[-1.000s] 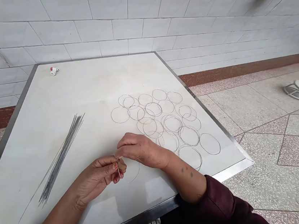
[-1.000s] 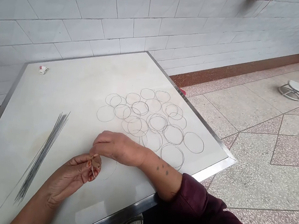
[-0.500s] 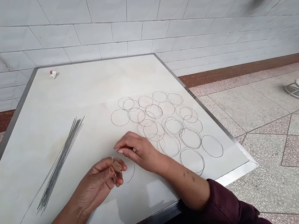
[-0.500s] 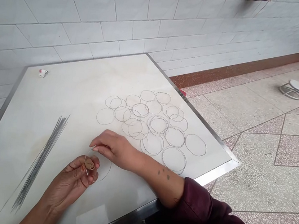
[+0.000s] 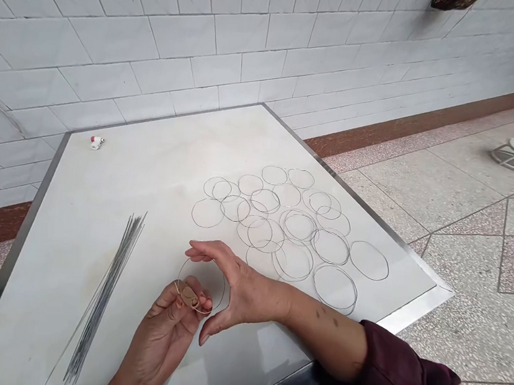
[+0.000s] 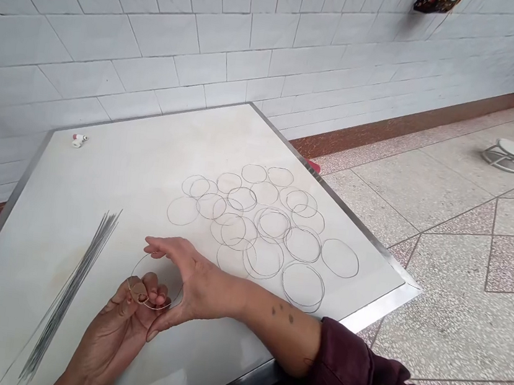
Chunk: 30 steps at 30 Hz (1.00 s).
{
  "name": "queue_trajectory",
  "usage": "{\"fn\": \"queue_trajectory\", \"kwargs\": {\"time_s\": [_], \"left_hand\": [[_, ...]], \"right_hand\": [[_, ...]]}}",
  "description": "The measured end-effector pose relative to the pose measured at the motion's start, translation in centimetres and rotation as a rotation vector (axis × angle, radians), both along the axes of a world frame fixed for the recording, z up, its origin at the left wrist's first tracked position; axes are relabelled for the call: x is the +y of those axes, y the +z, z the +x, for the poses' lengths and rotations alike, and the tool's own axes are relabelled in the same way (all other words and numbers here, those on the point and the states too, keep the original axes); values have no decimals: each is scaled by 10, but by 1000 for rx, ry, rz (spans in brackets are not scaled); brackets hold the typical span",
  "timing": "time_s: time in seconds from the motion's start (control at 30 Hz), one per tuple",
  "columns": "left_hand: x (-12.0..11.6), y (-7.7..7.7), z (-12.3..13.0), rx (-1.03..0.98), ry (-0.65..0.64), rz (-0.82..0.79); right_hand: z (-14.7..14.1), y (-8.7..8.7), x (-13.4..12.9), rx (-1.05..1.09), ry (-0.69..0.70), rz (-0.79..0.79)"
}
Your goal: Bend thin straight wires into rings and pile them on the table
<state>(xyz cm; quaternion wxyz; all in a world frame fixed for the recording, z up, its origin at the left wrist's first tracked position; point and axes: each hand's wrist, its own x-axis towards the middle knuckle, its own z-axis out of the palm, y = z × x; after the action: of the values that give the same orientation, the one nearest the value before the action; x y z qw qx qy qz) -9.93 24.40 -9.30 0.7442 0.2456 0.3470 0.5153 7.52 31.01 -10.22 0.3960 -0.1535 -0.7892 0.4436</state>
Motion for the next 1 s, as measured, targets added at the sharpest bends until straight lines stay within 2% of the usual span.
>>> {"fn": "queue_trajectory", "kwargs": {"time_s": [0.13,0.3,0.5,0.57,0.77,1.0], "left_hand": [[-2,0,3,-30,-34,4],[-6,-2,3,-93,-6,6],[-7,-1,3,-125,-3,23],[-6,-1,4,-120,-1,16],[-7,2,6,-106,13,14],[-8,1,4,-54,-14,7]], "right_hand": [[1,3,0,-15,-29,15],[-1,-1,0,-6,-16,63],[-1,-2,-2,15,37,-148],[0,1,-2,30,32,-174],[-2,1,0,64,-2,-74],[-1,-1,1,60,4,-78]]}}
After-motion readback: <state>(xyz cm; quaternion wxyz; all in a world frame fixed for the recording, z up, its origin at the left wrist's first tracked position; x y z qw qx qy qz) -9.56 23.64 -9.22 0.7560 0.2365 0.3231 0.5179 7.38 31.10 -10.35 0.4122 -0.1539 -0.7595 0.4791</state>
